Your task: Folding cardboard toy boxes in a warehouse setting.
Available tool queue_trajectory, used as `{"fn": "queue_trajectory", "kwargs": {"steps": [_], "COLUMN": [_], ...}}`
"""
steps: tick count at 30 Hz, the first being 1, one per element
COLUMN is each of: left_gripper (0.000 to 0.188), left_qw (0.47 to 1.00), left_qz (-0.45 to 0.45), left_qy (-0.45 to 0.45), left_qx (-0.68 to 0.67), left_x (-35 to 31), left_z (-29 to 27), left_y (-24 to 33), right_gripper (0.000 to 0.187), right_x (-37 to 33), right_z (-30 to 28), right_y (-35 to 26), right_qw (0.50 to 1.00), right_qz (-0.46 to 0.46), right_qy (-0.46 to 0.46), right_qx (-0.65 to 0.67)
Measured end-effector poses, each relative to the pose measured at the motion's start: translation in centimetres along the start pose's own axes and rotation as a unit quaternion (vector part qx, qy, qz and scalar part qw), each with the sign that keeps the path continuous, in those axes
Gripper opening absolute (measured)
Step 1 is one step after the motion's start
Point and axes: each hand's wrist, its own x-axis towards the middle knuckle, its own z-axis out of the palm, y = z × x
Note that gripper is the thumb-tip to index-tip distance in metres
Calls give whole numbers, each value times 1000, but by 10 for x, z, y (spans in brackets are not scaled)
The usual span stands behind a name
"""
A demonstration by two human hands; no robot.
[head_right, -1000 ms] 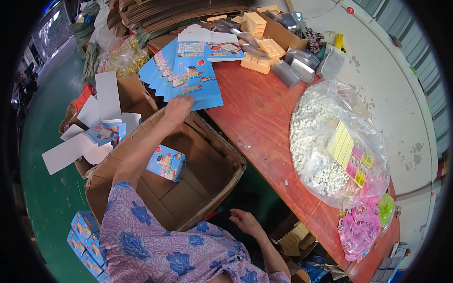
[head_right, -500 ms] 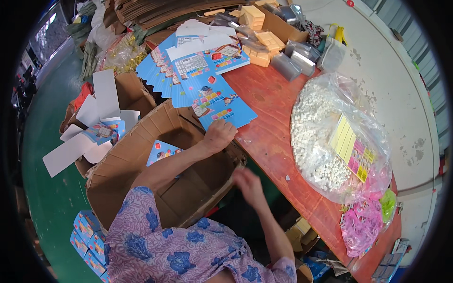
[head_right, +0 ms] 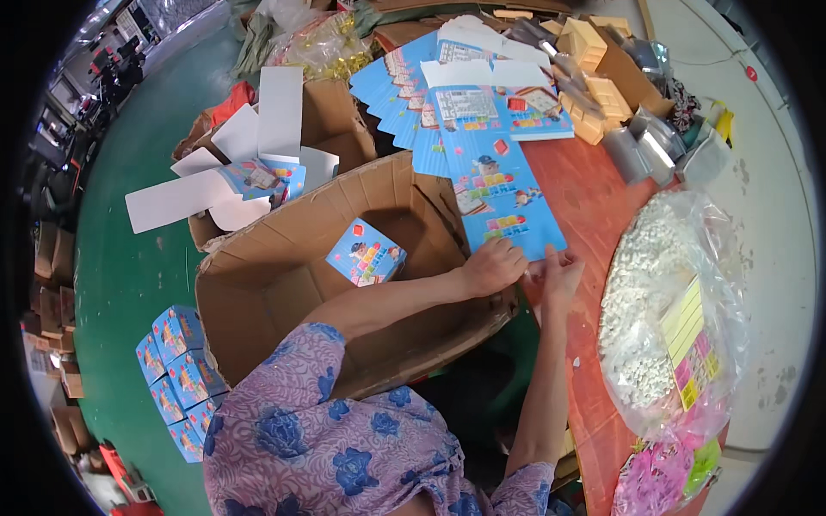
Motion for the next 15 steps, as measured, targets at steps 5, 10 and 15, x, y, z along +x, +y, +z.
{"fn": "queue_trajectory", "kwargs": {"steps": [5,10,15], "left_gripper": [9,12,34], "left_qw": [999,993,955], "left_qz": [-16,-55,-288], "left_qy": [-8,9,60], "left_qx": [-29,-103,-42], "left_x": [-3,-6,-16], "left_z": [22,-5,-14], "left_y": [13,6,-31], "right_gripper": [18,19,17], "right_x": [-8,16,28], "right_z": [-6,-12,-37], "right_y": [-13,14,19], "right_qw": [967,979,940], "right_qz": [202,179,-157], "right_qy": [-77,-94,19], "right_qx": [137,22,-301]}}
